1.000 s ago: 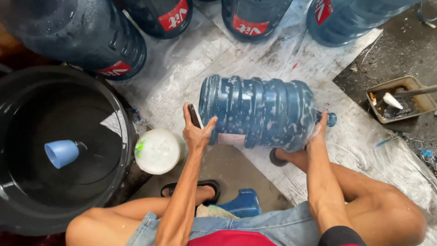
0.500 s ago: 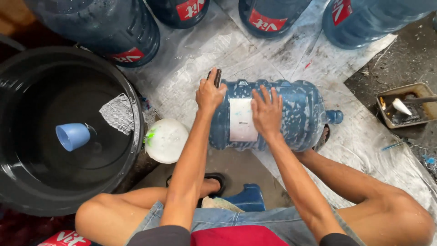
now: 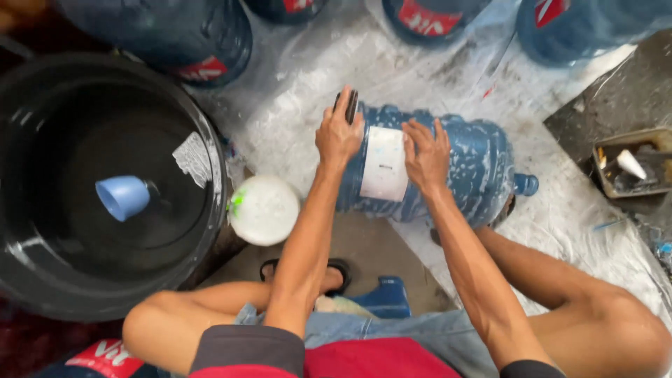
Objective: The person scrubs the exterior of a large blue water jug with a soapy sponge, then peels off a white label from the jug's side. The person continues scrubbing the jug's surface after label removal.
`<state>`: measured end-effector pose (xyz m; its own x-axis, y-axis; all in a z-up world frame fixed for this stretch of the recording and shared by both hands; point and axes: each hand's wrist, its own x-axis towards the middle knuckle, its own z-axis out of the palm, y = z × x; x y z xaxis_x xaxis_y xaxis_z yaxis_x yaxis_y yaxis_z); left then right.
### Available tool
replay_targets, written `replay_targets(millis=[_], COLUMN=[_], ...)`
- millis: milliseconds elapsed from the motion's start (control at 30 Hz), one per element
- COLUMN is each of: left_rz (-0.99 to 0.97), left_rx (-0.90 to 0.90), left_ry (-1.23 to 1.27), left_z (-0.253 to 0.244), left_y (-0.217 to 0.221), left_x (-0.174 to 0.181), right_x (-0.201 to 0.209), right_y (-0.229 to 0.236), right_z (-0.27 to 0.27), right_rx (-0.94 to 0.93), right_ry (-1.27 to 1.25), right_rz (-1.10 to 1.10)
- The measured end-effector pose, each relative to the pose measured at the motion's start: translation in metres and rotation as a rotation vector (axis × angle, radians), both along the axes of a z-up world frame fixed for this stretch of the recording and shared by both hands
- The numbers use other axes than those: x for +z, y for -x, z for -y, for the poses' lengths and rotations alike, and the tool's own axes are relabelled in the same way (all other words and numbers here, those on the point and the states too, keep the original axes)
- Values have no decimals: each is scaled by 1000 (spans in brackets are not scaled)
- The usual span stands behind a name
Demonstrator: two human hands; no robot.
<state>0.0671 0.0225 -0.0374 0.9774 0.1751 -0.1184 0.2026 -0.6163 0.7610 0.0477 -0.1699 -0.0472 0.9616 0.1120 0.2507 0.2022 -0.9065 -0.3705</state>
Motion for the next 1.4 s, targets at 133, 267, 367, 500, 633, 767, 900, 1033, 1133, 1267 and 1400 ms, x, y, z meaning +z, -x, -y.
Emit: replay_targets(millis=[133, 267, 367, 500, 633, 767, 900, 1033, 1133, 1267, 1400], left_rz=[246, 267, 151, -4, 219, 310, 365, 185, 156, 134, 102], left_rx=[71, 57, -29, -31, 41, 79, 12, -38, -49, -46, -41], left_ry=[-113, -191, -155, -239, -156, -33, 17, 58, 54, 34, 47], left_z=[7, 2, 8, 10, 3, -17, -6, -16, -12, -14, -13], left_y=[94, 139, 32, -6, 120, 153, 84, 62, 47, 45, 42], left_x=[19, 17, 25, 9, 17, -51, 15, 24, 22, 19, 17], right_x=[7, 15, -6, 11, 14, 9, -9, 5, 22, 18, 16], right_y=[-13, -1, -3, -1, -12, -21, -23, 7, 38, 48, 42], right_z=[-1, -1, 2, -6, -6, -4, 4, -20, -39, -56, -58], right_rx=[-42, 41, 36, -41, -75, -28, -23, 114, 164, 76, 60], right_ry=[-32, -44, -24, -69, -101, -80, -65, -15, 37, 52, 64], right_rz=[-27, 76, 137, 45, -19, 43, 74, 136, 134, 125, 123])
